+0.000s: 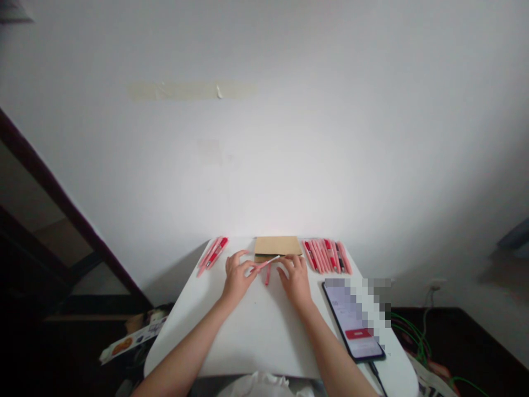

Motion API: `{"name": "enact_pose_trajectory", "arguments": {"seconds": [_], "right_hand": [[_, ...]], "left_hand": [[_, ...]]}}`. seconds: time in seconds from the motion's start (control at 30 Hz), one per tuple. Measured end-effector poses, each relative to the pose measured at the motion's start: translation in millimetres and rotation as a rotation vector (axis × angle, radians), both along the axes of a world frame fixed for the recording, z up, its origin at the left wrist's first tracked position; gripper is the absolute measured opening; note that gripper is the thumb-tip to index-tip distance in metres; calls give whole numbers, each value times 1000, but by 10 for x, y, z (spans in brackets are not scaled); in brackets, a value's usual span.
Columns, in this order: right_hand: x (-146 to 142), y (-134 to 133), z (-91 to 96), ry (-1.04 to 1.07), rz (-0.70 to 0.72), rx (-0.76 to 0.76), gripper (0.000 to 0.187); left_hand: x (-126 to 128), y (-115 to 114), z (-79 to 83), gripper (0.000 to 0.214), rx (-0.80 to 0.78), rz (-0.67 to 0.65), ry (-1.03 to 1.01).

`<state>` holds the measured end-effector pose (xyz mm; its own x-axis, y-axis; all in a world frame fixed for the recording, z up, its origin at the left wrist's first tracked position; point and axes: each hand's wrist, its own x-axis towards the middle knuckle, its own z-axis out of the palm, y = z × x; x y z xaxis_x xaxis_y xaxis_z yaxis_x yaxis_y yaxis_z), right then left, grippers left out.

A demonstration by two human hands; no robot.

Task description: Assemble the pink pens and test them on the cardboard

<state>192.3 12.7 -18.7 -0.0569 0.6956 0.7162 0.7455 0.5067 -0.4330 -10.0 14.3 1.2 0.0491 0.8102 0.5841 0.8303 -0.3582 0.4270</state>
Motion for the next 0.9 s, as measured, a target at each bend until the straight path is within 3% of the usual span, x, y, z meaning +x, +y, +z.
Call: {"name": "enact_pose_trajectory", "arguments": {"seconds": [0.67, 0.9], "right_hand": [[5, 41, -73, -82, -59, -8, 14], [44, 58, -83, -38, -77, -10, 15]], "left_hand": [[2, -4, -16, 8, -22, -47, 1], [-19, 3, -12, 8, -24, 22, 0]]}}
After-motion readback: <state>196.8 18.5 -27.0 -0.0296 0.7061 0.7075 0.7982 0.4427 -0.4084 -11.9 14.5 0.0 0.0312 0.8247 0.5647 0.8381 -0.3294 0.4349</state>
